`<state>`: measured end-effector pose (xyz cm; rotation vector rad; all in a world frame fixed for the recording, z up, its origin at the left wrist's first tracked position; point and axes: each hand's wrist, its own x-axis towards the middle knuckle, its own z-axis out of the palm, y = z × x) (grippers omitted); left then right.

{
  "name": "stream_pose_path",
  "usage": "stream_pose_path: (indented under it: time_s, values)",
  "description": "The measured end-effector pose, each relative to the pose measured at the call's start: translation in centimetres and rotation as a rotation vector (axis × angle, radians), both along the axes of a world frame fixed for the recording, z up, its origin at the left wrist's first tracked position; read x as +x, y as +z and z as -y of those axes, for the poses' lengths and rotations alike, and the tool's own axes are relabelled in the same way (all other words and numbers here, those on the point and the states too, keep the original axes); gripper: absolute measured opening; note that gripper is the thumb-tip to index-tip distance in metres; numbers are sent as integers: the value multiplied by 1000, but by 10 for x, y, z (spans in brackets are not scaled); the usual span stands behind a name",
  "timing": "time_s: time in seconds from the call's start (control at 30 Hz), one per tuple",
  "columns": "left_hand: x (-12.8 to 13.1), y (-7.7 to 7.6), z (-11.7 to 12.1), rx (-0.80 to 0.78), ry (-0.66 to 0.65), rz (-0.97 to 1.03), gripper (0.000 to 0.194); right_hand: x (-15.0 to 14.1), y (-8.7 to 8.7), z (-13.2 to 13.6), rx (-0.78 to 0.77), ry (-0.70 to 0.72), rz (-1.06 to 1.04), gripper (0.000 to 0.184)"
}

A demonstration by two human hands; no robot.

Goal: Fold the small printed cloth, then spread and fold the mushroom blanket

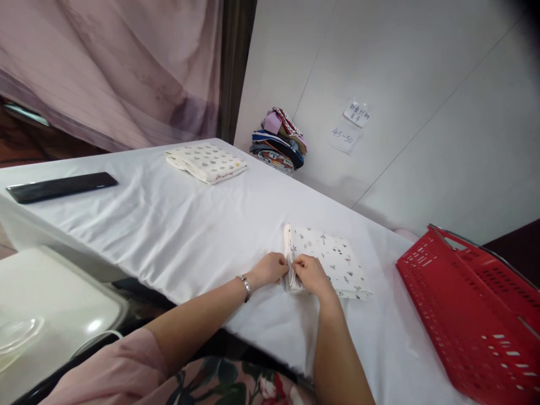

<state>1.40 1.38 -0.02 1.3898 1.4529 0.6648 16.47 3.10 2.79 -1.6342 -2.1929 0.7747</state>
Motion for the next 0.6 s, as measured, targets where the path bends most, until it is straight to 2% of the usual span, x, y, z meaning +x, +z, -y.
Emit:
stream_pose_path:
  time_s: [0.17, 0.3, 0.43, 0.6]
  values:
    - [-1, -2, -3, -45, 8, 34, 10, -3, 2, 3, 11, 6, -2, 15]
    - [-5, 5, -12, -43, 58, 50, 12, -4, 3, 3, 12, 4, -6, 15]
    - [-8, 11, -26, -26, 119, 47, 20, -4, 0, 1, 39, 15, -16, 17]
    - [-9, 8, -52, -24, 208, 17, 24, -2, -7, -1, 0, 58, -54, 17]
